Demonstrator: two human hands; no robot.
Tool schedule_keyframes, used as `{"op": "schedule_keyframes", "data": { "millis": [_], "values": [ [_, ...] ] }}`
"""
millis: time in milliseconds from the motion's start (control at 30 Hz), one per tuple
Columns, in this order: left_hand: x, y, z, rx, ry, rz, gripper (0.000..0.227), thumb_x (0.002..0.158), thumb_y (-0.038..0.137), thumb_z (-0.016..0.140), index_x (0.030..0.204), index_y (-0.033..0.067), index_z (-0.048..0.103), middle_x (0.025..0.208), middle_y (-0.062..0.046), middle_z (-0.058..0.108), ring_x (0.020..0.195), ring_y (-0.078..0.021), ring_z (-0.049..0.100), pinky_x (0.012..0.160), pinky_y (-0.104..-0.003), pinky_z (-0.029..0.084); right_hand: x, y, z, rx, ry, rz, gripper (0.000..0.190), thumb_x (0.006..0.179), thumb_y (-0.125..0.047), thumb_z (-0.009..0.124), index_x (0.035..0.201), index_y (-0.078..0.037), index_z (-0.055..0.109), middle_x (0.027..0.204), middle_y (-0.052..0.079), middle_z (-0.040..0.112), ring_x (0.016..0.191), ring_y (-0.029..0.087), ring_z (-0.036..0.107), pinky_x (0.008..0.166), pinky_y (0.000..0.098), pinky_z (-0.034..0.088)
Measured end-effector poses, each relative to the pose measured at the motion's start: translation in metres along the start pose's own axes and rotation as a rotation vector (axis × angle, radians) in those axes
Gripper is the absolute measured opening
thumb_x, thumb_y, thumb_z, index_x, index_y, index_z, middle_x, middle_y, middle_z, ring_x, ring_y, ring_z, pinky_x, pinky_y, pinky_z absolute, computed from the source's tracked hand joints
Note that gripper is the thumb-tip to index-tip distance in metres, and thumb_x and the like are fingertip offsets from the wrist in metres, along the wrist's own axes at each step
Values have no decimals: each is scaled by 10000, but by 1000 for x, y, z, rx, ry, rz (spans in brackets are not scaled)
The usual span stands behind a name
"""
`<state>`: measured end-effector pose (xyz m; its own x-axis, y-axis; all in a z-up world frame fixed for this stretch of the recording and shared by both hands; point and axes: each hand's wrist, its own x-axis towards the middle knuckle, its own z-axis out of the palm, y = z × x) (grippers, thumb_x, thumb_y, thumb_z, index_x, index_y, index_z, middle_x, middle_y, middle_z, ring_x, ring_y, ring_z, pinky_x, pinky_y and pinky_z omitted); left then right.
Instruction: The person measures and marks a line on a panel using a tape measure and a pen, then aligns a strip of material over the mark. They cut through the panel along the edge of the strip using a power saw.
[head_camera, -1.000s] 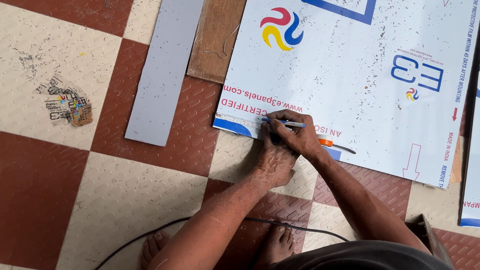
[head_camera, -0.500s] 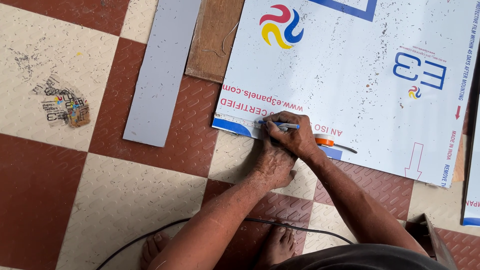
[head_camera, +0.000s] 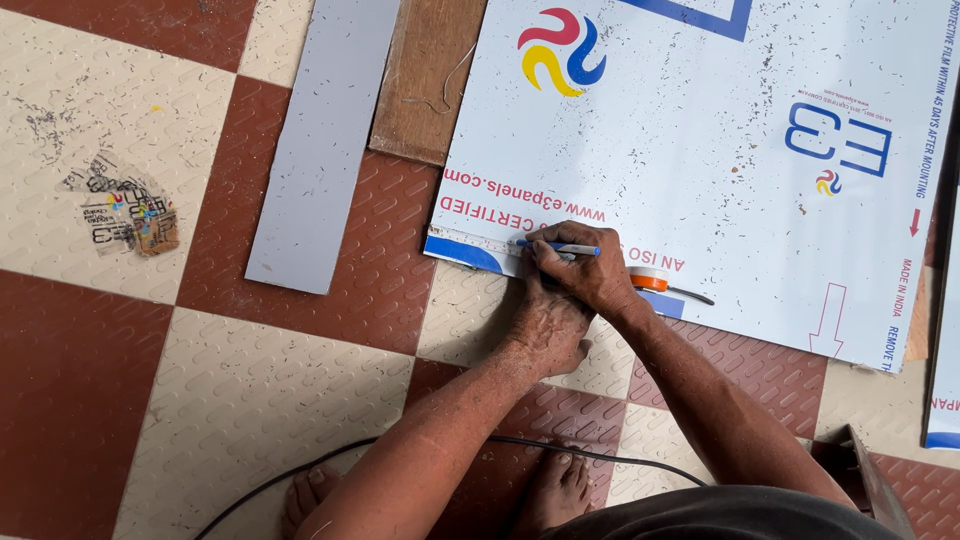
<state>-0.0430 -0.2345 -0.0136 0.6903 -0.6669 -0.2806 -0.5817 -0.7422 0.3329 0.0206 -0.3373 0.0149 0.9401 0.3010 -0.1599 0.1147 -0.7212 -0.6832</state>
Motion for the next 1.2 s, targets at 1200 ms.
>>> {"op": "schedule_keyframes", "data": {
  "millis": [1200],
  "values": [
    [4,0,9,56,20,-8,726,877,488,695,1456,92,511,1501,-142,487,1478,-303,326,1169,-765,80,-3,-2,0,-8,12,-59,236,937,-234,728,1073,-46,771,968,96,797,837,190,786,750,327,655]
  ]
}}
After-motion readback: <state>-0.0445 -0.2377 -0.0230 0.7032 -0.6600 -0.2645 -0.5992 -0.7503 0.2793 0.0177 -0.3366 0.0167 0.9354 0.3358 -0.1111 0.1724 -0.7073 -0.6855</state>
